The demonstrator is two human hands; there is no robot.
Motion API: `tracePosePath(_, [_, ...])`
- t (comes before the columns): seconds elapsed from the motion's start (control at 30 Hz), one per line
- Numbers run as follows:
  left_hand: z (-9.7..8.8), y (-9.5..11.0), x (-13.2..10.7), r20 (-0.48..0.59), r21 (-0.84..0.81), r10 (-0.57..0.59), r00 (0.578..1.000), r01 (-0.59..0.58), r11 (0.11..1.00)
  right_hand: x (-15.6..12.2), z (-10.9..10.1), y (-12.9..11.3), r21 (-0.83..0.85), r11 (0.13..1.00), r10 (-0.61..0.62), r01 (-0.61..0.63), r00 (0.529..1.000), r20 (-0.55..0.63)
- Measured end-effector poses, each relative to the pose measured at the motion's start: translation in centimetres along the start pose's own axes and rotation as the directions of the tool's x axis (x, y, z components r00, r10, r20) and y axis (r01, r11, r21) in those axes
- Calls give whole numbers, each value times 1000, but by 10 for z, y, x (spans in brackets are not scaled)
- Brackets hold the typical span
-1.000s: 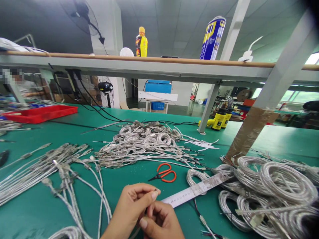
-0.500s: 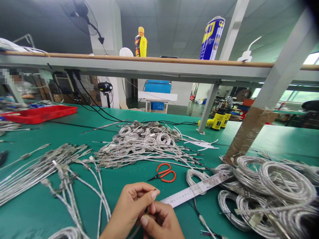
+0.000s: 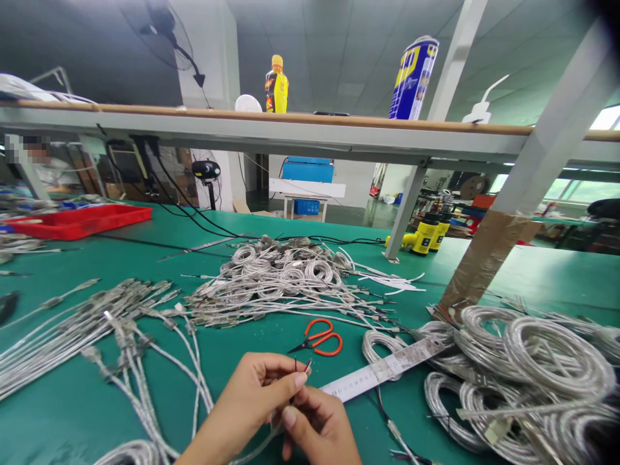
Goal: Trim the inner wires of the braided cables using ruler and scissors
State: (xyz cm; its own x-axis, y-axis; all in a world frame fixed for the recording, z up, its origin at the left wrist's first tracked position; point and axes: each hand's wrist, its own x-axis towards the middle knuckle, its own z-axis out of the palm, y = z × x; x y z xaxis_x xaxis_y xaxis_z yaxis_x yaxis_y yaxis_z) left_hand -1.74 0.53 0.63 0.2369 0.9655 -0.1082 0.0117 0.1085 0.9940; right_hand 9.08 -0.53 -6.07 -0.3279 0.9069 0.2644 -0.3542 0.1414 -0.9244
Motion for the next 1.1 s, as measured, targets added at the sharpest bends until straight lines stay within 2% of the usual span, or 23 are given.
tracePosePath(0.07, [-1,1,0,34,18,-6,999,5,1000,0,0,2,-3,1000,-3,3,1000,-3])
tracePosePath(0.17, [0,0,-1,13,35,-2,1000,2,999,-1,0,5,-2,1000,7,-7,999,-45])
tracePosePath(0.37, [6,-3,-4,32,-6,110,993,-110,994,-5,-2,7,7,999,-49,50,988,-144])
tracePosePath(0.53, [5,-1,-6,13,36,71,997,-72,997,-3,-5,-6,51,993,-98,107,983,-156])
tracePosePath(0.67, [9,-8,-3,18,105,49,999,-51,993,1,-13,-15,-52,998,-52,39,959,-279])
tracePosePath(0.83, [13,-20,2,-23,164,24,999,-20,986,6,-21,-21,-203,979,-100,25,924,-368])
tracePosePath(0.93, [12,-20,3,-28,141,10,1000,-6,990,8,-20,-23,-165,986,-84,20,916,-393])
tracePosePath(1.1, [9,-12,1,-7,82,22,1000,-21,996,8,-15,-17,0,1000,22,-24,912,-409])
